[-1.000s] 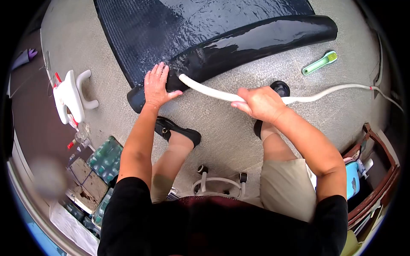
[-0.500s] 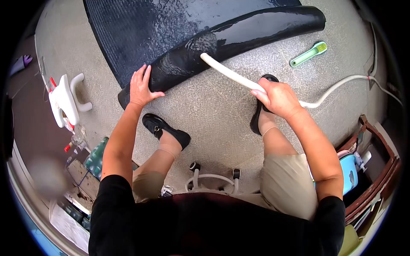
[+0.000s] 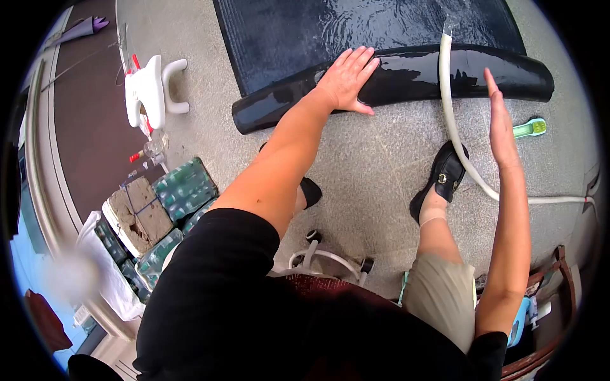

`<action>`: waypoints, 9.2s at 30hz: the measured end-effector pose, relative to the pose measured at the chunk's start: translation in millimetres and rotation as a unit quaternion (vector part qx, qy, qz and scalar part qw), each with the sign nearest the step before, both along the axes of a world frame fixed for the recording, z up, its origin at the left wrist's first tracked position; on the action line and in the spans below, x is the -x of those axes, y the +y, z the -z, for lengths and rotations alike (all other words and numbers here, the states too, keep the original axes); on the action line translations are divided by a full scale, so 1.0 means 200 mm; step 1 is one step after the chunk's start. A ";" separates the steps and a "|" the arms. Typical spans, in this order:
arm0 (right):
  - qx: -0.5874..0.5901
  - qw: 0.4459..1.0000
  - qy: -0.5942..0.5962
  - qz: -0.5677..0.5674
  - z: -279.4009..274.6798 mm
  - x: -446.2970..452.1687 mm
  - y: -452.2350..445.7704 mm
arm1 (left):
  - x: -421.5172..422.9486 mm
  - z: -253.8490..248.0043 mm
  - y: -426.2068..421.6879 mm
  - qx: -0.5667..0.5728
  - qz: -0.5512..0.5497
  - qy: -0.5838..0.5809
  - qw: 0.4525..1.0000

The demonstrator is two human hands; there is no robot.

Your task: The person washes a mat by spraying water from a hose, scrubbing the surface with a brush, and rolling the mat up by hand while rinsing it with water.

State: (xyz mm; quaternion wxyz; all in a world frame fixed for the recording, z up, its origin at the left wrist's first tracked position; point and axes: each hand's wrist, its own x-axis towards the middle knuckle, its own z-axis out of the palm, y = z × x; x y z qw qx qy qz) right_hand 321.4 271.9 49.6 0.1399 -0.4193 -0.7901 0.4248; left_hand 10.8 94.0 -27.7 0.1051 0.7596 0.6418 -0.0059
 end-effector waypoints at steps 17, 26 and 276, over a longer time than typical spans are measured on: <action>0.051 0.995 -0.026 0.078 0.07 0.33 -0.12 | 0.01 0.05 -0.05 -0.008 -0.051 -0.042 0.998; 0.315 0.834 0.353 -0.285 -0.64 0.76 -0.65 | 0.02 0.07 -0.05 0.007 -0.047 -0.032 0.998; -0.098 0.976 -0.189 -0.035 0.14 2.03 0.20 | 1.48 0.16 -0.62 -0.295 -0.694 0.009 0.656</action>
